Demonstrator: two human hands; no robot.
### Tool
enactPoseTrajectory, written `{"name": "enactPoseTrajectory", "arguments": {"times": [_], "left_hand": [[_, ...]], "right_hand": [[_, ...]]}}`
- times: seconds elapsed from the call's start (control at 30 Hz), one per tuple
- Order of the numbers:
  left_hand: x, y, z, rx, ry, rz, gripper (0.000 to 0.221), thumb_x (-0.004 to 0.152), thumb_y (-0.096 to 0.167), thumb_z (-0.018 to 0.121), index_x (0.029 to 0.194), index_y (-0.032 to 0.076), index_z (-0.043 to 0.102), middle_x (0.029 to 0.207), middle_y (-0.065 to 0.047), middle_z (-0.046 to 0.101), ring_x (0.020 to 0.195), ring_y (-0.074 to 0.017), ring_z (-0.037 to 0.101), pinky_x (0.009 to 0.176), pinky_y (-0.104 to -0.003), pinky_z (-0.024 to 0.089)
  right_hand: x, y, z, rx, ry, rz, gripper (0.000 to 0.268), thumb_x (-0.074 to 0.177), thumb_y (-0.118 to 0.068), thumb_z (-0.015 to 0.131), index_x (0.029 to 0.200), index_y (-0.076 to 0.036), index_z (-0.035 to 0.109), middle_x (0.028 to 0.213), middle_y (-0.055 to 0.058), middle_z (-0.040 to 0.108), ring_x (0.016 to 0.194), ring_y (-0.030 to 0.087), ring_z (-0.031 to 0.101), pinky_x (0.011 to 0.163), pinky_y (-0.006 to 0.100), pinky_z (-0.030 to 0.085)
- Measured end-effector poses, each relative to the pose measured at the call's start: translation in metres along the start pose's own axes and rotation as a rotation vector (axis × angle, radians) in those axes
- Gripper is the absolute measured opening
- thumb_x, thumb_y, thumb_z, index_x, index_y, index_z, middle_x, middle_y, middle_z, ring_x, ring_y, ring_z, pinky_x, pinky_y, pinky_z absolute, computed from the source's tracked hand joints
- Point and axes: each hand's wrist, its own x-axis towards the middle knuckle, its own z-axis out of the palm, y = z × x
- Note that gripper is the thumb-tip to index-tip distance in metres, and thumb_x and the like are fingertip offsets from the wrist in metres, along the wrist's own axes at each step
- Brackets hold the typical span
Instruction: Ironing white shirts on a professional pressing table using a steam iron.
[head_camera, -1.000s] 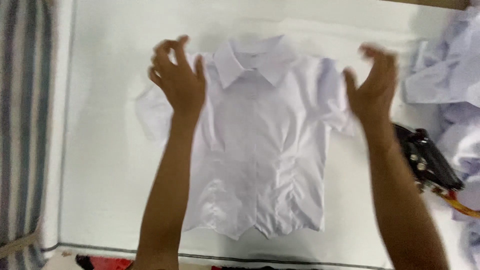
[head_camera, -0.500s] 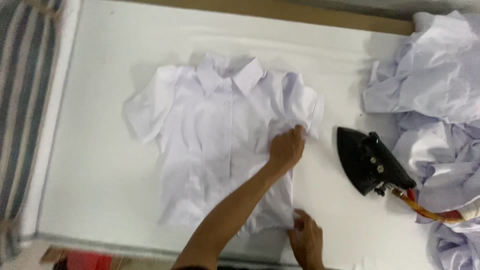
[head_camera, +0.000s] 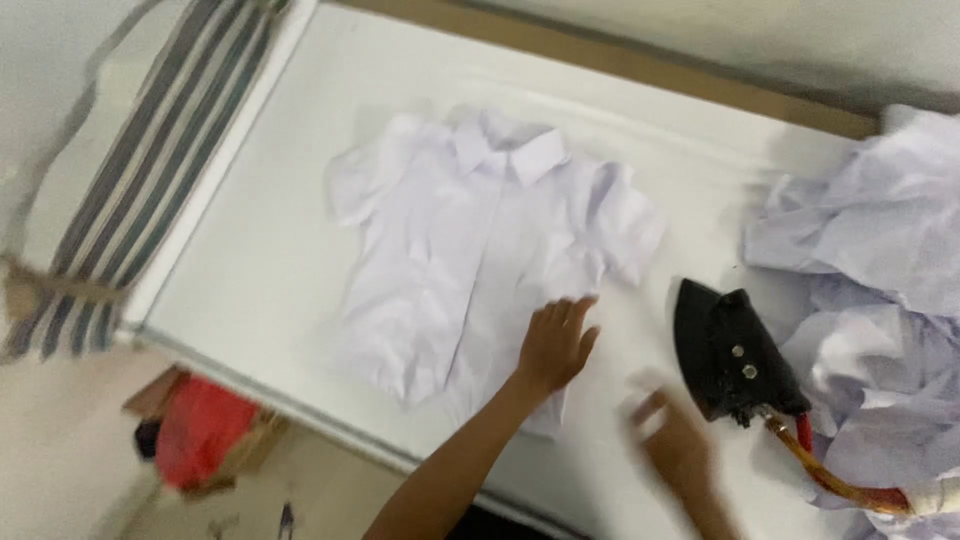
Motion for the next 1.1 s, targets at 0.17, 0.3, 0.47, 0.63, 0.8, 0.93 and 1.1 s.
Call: {"name": "enactPoseTrajectory", "arguments": {"times": [0.17,0.3,0.47,0.63,0.8,0.93,1.1], "left_hand": [[-0.127,0.018,-0.027,-0.159,0.012,0.015,0.03,0.101,0.014,0.06,0.125,-0.003,0.063,0.119,-0.018,0.065,0.11,-0.0353,0.062,0.096,-0.049,0.048],[-0.154,0.019,-0.033,-0.086,0.051,0.158,0.031,0.098,0.011,0.069,0.125,-0.001,0.064,0.132,-0.015,0.064,0.12,-0.0349,0.059,0.1,-0.048,0.05],[-0.177,0.012,-0.005,0.001,-0.001,0.146,0.035,0.099,0.01,0.063,0.134,0.004,0.065,0.14,-0.013,0.062,0.127,-0.0375,0.055,0.1,-0.049,0.046],[-0.179,0.011,-0.034,-0.177,-0.163,0.098,0.043,0.1,0.012,0.059,0.141,-0.001,0.057,0.144,-0.021,0.059,0.13,-0.039,0.055,0.108,-0.053,0.041],[-0.192,-0.033,-0.081,0.299,-0.169,-0.06,0.075,0.1,0.047,0.062,0.156,0.002,0.041,0.161,-0.021,0.039,0.144,-0.0403,0.04,0.113,-0.061,0.035],[-0.226,-0.06,-0.113,0.373,-0.315,-0.081,0.078,0.105,0.061,0.04,0.163,0.01,0.027,0.169,-0.014,0.025,0.153,-0.0329,0.027,0.12,-0.06,0.018],[-0.232,-0.084,-0.131,0.479,-0.221,-0.113,0.073,0.105,0.066,0.031,0.161,0.02,0.032,0.168,-0.002,0.027,0.149,-0.0238,0.032,0.121,-0.065,0.009]], "right_hand": [[0.137,-0.008,-0.097,-0.4,0.023,-0.035,0.043,0.102,-0.046,0.062,0.115,-0.004,0.06,0.093,0.018,0.065,0.078,0.035,0.06,0.063,0.047,0.049],[0.139,-0.036,-0.08,-0.154,-0.389,0.193,0.041,0.09,-0.037,0.071,0.117,-0.006,0.074,0.1,0.016,0.078,0.088,0.028,0.069,0.079,0.043,0.052],[0.102,-0.107,-0.024,-0.202,-0.444,-0.014,0.058,0.09,-0.053,0.063,0.123,-0.006,0.067,0.121,0.019,0.073,0.115,0.038,0.067,0.096,0.045,0.05],[0.124,-0.143,0.039,-0.276,-0.667,0.155,0.059,0.1,-0.053,0.057,0.1,0.006,0.056,0.07,0.02,0.071,0.059,0.031,0.069,0.063,0.041,0.055],[0.088,-0.14,0.042,-0.178,-0.459,0.1,0.069,0.087,-0.061,0.07,0.107,0.004,0.068,0.092,0.026,0.074,0.094,0.043,0.074,0.077,0.052,0.059],[0.028,-0.139,0.041,-0.194,-0.505,0.021,0.062,0.091,-0.054,0.069,0.107,0.005,0.069,0.099,0.031,0.073,0.099,0.048,0.072,0.085,0.057,0.059],[-0.024,-0.13,0.058,-0.526,-0.732,-0.296,0.07,0.085,-0.073,0.063,0.108,-0.007,0.067,0.089,0.022,0.077,0.091,0.039,0.077,0.082,0.048,0.061]]}}
